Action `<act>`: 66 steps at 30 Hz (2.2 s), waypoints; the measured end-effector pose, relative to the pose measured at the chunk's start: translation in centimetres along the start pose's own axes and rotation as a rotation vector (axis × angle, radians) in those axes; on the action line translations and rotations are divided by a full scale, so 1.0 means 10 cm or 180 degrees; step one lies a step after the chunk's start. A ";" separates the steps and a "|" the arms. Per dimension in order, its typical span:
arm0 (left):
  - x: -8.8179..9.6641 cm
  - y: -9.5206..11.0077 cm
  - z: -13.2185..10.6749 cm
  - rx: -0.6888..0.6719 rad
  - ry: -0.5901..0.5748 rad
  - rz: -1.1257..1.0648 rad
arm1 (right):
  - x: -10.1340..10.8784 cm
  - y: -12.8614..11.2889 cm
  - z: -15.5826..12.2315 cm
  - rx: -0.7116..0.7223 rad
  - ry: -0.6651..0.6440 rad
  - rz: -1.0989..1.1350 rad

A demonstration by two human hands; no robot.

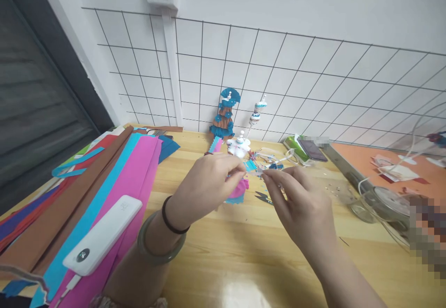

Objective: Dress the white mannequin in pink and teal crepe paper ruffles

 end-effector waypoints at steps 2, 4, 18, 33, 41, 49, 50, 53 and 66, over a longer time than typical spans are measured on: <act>0.04 -0.07 0.03 0.0065 0.0120 -0.0116 | -0.04 0.02 0.07 -0.0088 -0.0018 0.0011; 0.06 -0.14 0.07 0.0120 0.0288 -0.0214 | -0.09 0.05 0.14 -0.0189 -0.0011 0.0047; 0.04 -0.38 0.20 0.0173 0.0923 -0.0545 | -0.27 0.14 0.35 -0.0748 -0.0096 0.0184; -0.07 -0.50 0.25 0.0220 0.0884 -0.1103 | -0.31 0.15 0.41 -0.0888 -0.0243 0.0249; -0.09 -0.52 0.26 0.0156 0.0939 -0.1194 | -0.34 0.16 0.39 -0.0960 -0.0300 0.0323; -0.09 -0.55 0.26 0.0230 0.0947 -0.1161 | -0.36 0.18 0.40 -0.1111 -0.0383 0.0382; -0.09 -0.56 0.26 0.0240 0.0946 -0.1156 | -0.36 0.18 0.40 -0.1119 -0.0396 0.0405; -0.10 -0.58 0.26 0.0254 0.0954 -0.1161 | -0.39 0.18 0.41 -0.1137 -0.0473 0.0442; -0.10 -0.56 0.27 0.0148 0.0949 -0.1167 | -0.39 0.17 0.41 -0.0968 -0.0391 0.0285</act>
Point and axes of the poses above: each hand's wrist, its own z-axis towards the middle knuckle, its own x-axis out of the back of the hand, y = z × x, the point moved 6 cm from there along z, towards the middle knuckle, and after that the axes turned 8 degrees about -y, right-handed, at the moved point
